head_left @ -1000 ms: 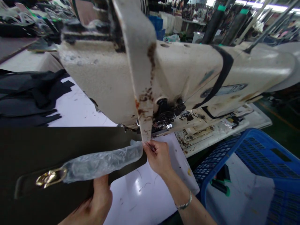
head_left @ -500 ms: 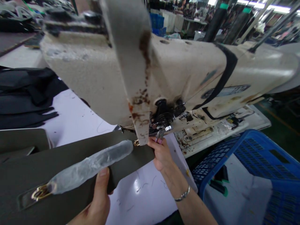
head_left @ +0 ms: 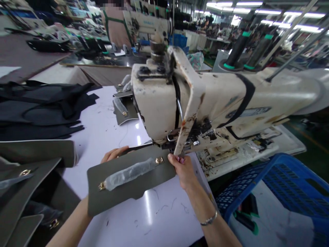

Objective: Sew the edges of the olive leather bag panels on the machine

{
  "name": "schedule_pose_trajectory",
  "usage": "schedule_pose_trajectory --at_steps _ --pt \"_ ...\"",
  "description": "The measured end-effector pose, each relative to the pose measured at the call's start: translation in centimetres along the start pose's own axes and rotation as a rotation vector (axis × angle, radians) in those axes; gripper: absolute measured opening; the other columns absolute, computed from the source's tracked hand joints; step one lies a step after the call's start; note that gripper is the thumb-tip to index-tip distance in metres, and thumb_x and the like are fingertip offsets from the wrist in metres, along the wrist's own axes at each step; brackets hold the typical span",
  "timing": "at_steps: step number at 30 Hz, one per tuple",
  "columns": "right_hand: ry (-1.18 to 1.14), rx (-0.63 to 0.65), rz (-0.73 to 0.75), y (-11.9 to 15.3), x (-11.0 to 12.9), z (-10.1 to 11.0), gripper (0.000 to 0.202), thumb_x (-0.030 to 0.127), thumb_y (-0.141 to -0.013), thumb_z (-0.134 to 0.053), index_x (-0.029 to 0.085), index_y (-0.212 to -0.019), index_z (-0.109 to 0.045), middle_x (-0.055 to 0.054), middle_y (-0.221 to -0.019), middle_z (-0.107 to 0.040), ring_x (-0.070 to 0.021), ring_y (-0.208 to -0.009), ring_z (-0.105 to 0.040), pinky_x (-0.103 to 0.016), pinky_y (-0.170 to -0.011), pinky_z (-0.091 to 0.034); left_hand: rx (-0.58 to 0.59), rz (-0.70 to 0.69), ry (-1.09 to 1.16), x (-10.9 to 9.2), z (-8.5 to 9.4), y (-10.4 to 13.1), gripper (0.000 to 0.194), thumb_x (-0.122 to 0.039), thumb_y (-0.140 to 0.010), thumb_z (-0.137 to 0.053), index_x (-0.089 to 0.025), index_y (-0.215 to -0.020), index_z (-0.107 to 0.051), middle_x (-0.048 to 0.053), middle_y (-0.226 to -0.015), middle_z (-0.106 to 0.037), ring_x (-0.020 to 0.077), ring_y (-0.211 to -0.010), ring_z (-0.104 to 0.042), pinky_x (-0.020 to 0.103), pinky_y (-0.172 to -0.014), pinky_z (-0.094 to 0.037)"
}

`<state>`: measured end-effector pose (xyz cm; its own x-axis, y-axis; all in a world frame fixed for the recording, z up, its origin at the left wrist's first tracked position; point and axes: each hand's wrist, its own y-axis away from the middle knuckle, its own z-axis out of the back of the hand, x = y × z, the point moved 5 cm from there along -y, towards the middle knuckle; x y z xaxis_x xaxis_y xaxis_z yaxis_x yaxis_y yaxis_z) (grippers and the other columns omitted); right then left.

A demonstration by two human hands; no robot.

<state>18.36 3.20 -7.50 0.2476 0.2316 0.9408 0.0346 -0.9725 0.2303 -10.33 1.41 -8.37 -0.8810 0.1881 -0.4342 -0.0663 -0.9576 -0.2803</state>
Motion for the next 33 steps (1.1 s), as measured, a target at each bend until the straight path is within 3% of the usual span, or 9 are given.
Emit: schedule_pose_trajectory --at_steps 3,6,8,10,14,17,20,24,33 --pt "0.196 0.038 0.059 0.4 1.1 0.5 0.055 0.05 -0.086 -0.071 0.024 -0.054 -0.035 0.007 -0.053 -0.028 -0.0097 -0.054 -0.023 -0.028 -0.054 -0.019 0.105 -0.029 -0.002 1.4 -0.7 -2.6 0.052 -0.043 -0.097 -0.049 -0.023 -0.145 -0.055 0.013 -0.146 -0.059 0.0319 -0.138 -0.049 0.042 -0.117 -0.036" --pt "0.429 -0.065 0.198 1.6 3.2 1.0 0.053 0.051 -0.089 -0.068 0.02 -0.052 -0.047 0.004 -0.05 -0.038 -0.0104 -0.053 -0.031 -0.029 -0.055 -0.024 0.18 -0.016 -0.095 2.7 -0.9 -5.2 0.054 -0.042 -0.1 -0.046 -0.015 -0.146 -0.05 0.016 -0.131 -0.067 0.0296 -0.118 -0.062 0.04 -0.104 -0.039" --pt "0.517 -0.166 0.284 3.0 5.0 0.9 0.047 0.05 -0.09 -0.068 0.018 -0.057 -0.058 0.003 -0.052 -0.044 -0.0105 -0.054 -0.035 -0.028 -0.056 -0.026 0.227 -0.081 -0.165 3.0 -0.6 -6.8 0.043 -0.043 -0.102 -0.045 -0.015 -0.13 -0.063 0.012 -0.117 -0.071 0.0266 -0.105 -0.065 0.039 -0.098 -0.038" --pt "0.488 -0.12 0.274 4.5 6.2 -0.2 0.041 0.049 -0.089 -0.071 0.017 -0.065 -0.065 0.003 -0.056 -0.047 -0.01 -0.056 -0.036 -0.026 -0.056 -0.027 0.236 -0.155 -0.219 3.0 0.5 -8.1 0.039 -0.043 -0.105 -0.043 -0.015 -0.108 -0.071 0.01 -0.106 -0.07 0.0242 -0.098 -0.063 0.037 -0.094 -0.035" --pt "0.162 0.33 -0.045 6.7 6.1 -4.7 0.042 0.056 -0.085 -0.079 0.016 -0.087 -0.07 0.005 -0.063 -0.044 -0.008 -0.057 -0.033 -0.022 -0.053 -0.024 0.029 -0.333 -0.426 1.9 4.8 -10.2 0.043 -0.041 -0.111 -0.037 -0.013 -0.11 -0.07 0.008 -0.108 -0.066 0.0205 -0.098 -0.056 0.033 -0.095 -0.034" --pt "-0.218 0.483 -0.331 6.7 4.9 -7.4 0.052 0.065 -0.09 -0.072 0.017 -0.11 -0.069 0.006 -0.07 -0.044 -0.0065 -0.055 -0.027 -0.02 -0.049 -0.018 -0.144 -0.435 -0.54 0.3 8.1 -11.5 0.042 -0.041 -0.111 -0.039 -0.014 -0.115 -0.071 0.007 -0.11 -0.066 0.0196 -0.102 -0.054 0.034 -0.098 -0.033" --pt "-0.558 0.451 -0.533 5.2 3.6 -9.1 0.047 0.058 -0.105 -0.053 0.015 -0.116 -0.068 0.003 -0.074 -0.048 -0.0065 -0.052 -0.033 -0.018 -0.048 -0.023 -0.231 -0.526 -0.593 -1.4 10.1 -11.9 0.037 -0.04 -0.11 -0.044 -0.015 -0.113 -0.072 0.006 -0.111 -0.067 0.0192 -0.104 -0.054 0.034 -0.099 -0.033" --pt "-0.835 0.338 -0.644 3.2 2.5 -10.1 0.048 0.039 -0.115 -0.029 0.011 -0.109 -0.068 0.003 -0.069 -0.046 -0.0071 -0.05 -0.036 -0.017 -0.046 -0.026 -0.386 -0.607 -0.611 -3.4 11.6 -11.0 0.027 -0.035 -0.107 -0.053 -0.016 -0.107 -0.072 0.005 -0.106 -0.069 0.0183 -0.098 -0.056 0.033 -0.095 -0.036" --pt "-0.988 0.235 -0.595 1.8 2.0 -10.7 0.038 0.029 -0.113 -0.035 0.013 -0.094 -0.063 0.004 -0.066 -0.042 -0.0071 -0.048 -0.031 -0.016 -0.044 -0.026 -0.431 -0.637 -0.633 -4.3 12.1 -9.6 0.019 -0.033 -0.104 -0.057 -0.019 -0.102 -0.07 0.004 -0.102 -0.071 0.0199 -0.095 -0.059 0.034 -0.088 -0.039"
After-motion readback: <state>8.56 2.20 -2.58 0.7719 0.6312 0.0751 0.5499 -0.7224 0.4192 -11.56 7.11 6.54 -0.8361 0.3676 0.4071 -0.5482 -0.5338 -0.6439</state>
